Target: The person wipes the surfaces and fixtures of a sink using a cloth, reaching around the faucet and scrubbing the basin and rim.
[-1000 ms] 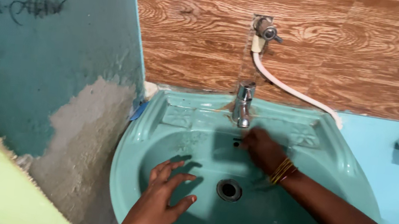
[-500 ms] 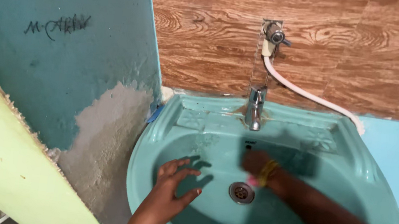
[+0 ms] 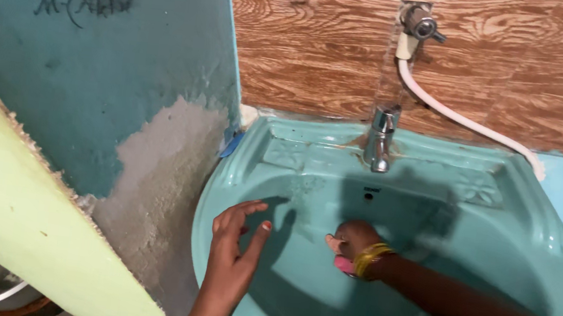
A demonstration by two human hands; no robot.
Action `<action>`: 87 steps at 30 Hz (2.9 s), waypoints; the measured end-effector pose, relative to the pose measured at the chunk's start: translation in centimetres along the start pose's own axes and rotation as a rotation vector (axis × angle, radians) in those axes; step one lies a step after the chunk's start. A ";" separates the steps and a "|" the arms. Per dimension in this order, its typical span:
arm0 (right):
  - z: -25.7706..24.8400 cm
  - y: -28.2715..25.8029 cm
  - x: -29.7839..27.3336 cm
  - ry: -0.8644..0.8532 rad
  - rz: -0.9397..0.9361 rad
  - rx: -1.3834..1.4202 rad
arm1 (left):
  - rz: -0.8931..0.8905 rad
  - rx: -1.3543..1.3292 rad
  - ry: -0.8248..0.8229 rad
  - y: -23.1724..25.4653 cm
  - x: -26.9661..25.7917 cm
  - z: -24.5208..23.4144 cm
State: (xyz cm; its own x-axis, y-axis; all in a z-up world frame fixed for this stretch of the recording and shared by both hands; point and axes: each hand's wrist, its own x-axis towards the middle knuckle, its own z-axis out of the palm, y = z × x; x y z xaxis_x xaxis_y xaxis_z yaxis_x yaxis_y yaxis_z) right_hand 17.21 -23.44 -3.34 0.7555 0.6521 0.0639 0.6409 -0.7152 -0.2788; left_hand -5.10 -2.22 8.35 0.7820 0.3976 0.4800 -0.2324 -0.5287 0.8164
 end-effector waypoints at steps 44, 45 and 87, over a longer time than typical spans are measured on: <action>-10.6 3.3 0.8 -0.128 0.493 1.319 | 0.923 0.367 -0.483 7.0 24.0 19.2; -10.8 3.2 0.8 -0.113 0.490 1.305 | 0.841 0.374 -0.395 7.3 23.1 20.8; -15.6 1.7 -0.6 -0.257 -0.005 1.182 | -0.240 -0.832 -1.275 -14.1 12.4 27.1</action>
State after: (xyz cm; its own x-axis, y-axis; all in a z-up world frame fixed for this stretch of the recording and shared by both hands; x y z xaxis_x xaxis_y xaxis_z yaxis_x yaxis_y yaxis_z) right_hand 19.95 -28.92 11.06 0.6179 0.7814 -0.0875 0.0224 -0.1287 -0.9914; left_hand 23.56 -10.15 -5.95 0.7051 -0.7040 0.0852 0.0597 0.1786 0.9821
